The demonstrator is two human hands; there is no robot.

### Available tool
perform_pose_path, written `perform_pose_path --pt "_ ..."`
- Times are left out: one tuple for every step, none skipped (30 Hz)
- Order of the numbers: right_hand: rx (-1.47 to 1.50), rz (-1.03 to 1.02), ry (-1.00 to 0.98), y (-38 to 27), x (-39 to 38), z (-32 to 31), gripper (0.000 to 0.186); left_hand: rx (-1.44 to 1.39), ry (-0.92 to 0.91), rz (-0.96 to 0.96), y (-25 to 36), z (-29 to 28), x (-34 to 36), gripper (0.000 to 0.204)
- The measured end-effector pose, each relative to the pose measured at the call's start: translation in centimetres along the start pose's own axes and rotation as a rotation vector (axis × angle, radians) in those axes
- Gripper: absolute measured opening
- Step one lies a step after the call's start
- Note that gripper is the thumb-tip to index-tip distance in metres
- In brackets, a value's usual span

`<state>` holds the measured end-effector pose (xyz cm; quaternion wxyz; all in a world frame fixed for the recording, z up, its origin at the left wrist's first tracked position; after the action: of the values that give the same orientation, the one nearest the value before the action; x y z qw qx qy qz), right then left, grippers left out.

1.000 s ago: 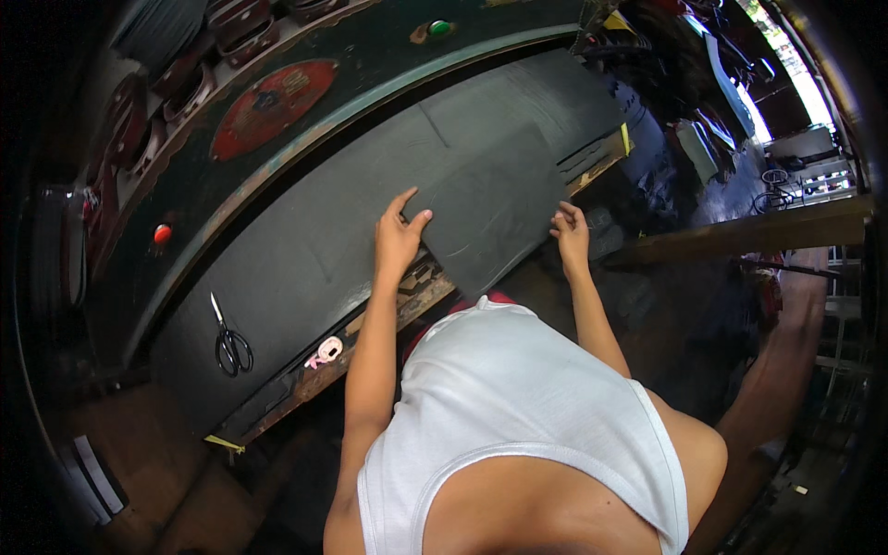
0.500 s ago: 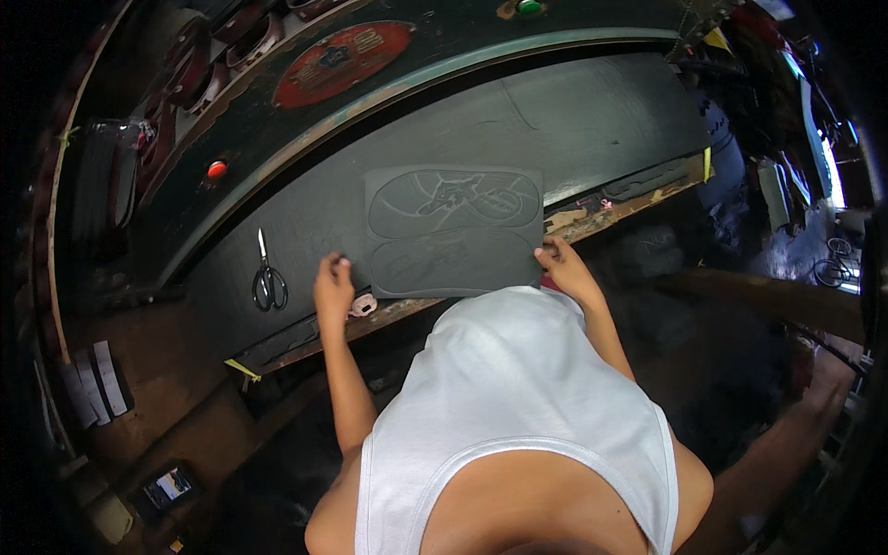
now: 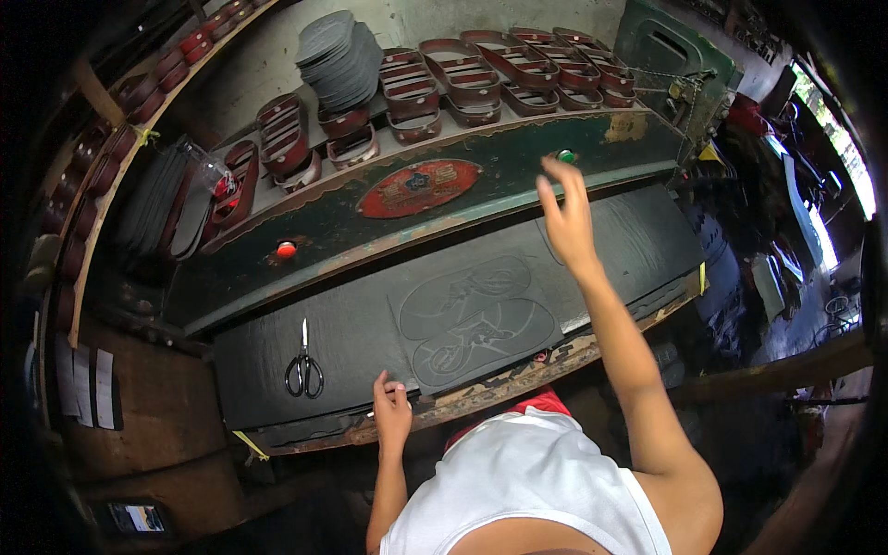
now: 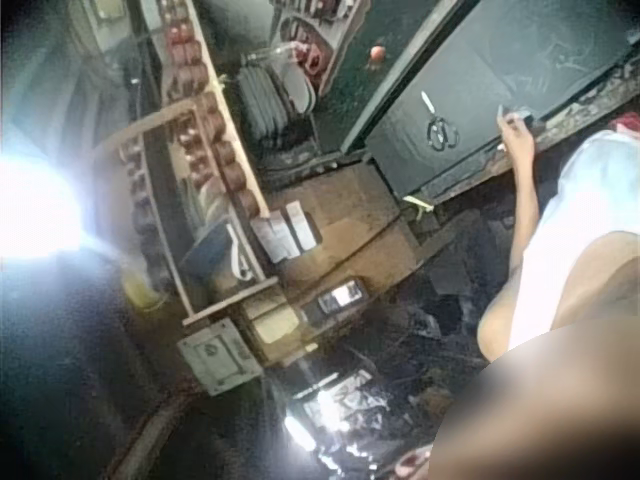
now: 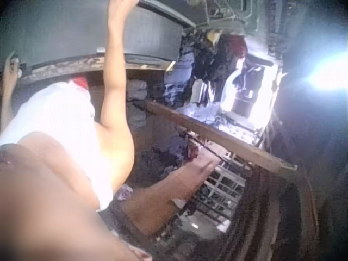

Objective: The person places a metal slipper sole template on a sheet of dark foam, traces the outline, and cuts the foam with scissors. The person repeats this process to produce multiple slipper sole blanks, stacking the cut pieces on the workbench.

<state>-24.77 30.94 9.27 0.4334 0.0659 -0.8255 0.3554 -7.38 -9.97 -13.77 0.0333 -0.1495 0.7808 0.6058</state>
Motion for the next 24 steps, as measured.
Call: perform_pose_path --pt "0.131 -0.022 0.006 -1.0 4.1 1.7 0.032 0.001 -0.010 0.042 0.7 -0.1 0.1 0.051" --pt "0.154 -0.142 0.038 -2.5 8.1 3.4 0.033 0.017 -0.019 0.051 1.3 -0.2 -0.1 0.052" --pt "0.201 -0.187 0.042 -3.5 12.4 5.7 0.035 0.024 -0.026 0.109 2.4 -0.2 -0.3 0.052" --pt "0.145 -0.259 0.072 -4.6 16.1 7.9 0.041 0.045 -0.031 0.145 3.4 -0.2 -0.3 0.052" --pt "-0.036 -0.194 0.006 -4.5 19.5 10.7 0.053 0.061 -0.037 0.219 4.7 -0.2 -0.6 0.052" --pt "-0.259 -0.021 -0.157 -3.2 21.9 13.9 0.071 0.034 -0.040 0.227 5.4 -0.2 -0.8 0.051" --pt "-0.372 0.133 -0.398 -1.3 22.7 16.6 0.083 0.034 -0.034 0.170 5.6 -0.2 -1.2 0.051" --pt "-0.502 0.092 -0.562 -0.6 23.1 18.6 0.086 0.020 -0.027 0.168 6.1 -0.1 -1.4 0.050" --pt "-0.658 0.092 -0.729 0.6 23.0 20.2 0.089 0.008 -0.021 0.168 6.3 0.0 -1.6 0.050" --pt "-0.570 0.073 -0.750 1.0 23.8 20.8 0.089 -0.021 0.030 0.216 6.6 -0.1 -2.3 0.050" --pt "-0.520 0.085 -0.786 1.6 24.0 20.8 0.088 -0.001 0.081 0.259 6.5 -0.1 -2.9 0.050" --pt "-0.488 0.053 -0.776 1.7 24.3 20.4 0.088 -0.055 0.097 0.192 5.5 0.2 -3.4 0.051" --pt "-0.460 0.057 -0.766 1.7 25.0 19.5 0.085 -0.129 0.115 0.196 4.7 0.6 -4.0 0.051" --pt "-0.321 0.120 -0.638 1.9 25.4 17.3 0.082 -0.107 0.116 0.204 4.0 0.9 -4.4 0.052" --pt "-0.093 0.202 -0.682 2.2 25.1 15.1 0.078 -0.120 0.107 0.187 3.1 1.2 -4.6 0.052" --pt "0.101 0.241 -0.602 2.1 24.6 12.3 0.071 -0.151 0.098 0.180 2.3 1.4 -4.9 0.051" --pt "0.246 0.206 -0.529 1.4 23.7 9.4 0.063 -0.183 0.087 0.145 1.4 1.6 -5.0 0.050" --pt "0.237 0.066 -0.481 0.4 22.1 6.2 0.057 -0.165 0.077 0.135 0.9 1.6 -5.0 0.049" --pt "0.275 -0.021 -0.478 -0.4 19.4 3.3 0.053 -0.146 0.070 0.124 0.7 1.4 -4.8 0.049" --pt "0.265 0.011 -0.537 -0.6 16.8 0.8 0.048 -0.124 0.072 0.092 0.7 1.2 -4.3 0.049" --pt "0.289 0.002 -0.609 -1.3 14.2 -1.4 0.044 -0.155 0.070 0.044 0.7 0.9 -3.5 0.047" --pt "0.207 -0.027 -0.587 -1.9 11.7 -3.5 0.036 -0.170 0.076 0.097 1.7 0.4 -2.7 0.046" --pt "0.157 -0.091 -0.580 -2.8 9.5 -5.0 0.029 -0.163 0.081 0.086 2.5 0.0 -1.5 0.045" --pt "0.115 -0.227 -0.662 -4.1 7.5 -5.2 0.023 -0.203 0.097 0.120 3.6 -0.6 -0.5 0.043"
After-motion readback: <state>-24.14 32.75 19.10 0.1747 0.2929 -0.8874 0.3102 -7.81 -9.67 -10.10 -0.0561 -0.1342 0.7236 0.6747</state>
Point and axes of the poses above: each hand's wrist, its own x-axis towards the middle knuckle, its own z-axis out of the palm, y = z × x, the point moved 7 cm from there along x, towards the middle knuckle, and after that the axes turned 6 degrees about -x, right-handed, at the moved point
